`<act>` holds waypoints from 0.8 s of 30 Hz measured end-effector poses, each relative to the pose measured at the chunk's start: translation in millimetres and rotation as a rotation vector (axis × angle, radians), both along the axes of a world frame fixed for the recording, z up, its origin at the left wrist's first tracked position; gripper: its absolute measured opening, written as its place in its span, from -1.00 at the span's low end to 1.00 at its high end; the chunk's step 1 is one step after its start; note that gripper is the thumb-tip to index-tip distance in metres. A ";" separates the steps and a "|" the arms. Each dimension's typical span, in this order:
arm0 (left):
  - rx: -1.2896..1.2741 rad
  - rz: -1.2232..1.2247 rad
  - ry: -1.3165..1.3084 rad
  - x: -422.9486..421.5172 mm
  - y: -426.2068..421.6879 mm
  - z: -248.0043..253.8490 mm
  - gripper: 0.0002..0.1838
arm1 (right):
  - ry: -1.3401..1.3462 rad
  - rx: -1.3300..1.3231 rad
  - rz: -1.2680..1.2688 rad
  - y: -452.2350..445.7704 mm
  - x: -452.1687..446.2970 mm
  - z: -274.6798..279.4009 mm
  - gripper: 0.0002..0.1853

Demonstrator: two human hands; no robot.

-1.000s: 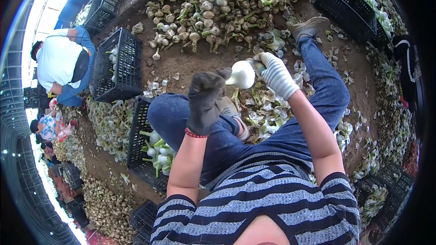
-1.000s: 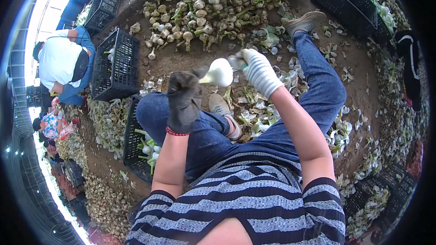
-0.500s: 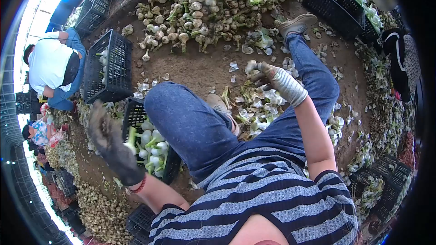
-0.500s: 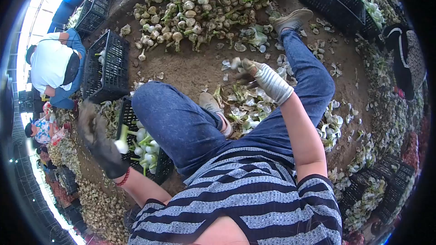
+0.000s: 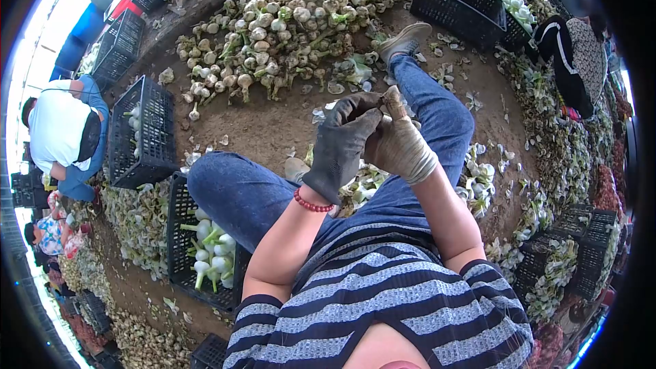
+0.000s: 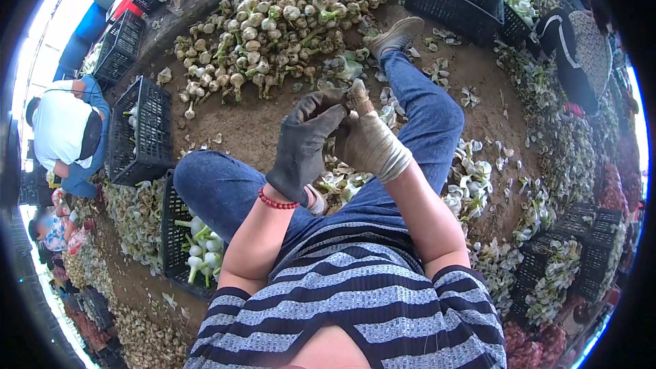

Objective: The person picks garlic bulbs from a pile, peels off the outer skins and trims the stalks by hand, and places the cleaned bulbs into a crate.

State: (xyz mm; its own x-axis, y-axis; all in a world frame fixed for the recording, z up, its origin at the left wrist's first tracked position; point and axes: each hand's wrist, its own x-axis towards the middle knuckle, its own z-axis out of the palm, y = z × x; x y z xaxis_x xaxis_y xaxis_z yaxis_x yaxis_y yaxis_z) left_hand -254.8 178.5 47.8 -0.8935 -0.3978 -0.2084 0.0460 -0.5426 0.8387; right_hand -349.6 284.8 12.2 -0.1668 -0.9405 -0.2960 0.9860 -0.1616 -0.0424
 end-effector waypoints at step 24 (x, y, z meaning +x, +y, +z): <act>0.029 -0.329 0.182 -21.6 0.9 4.8 -0.80 | 0.403 -0.029 0.014 17.2 6.9 -23.8 -0.31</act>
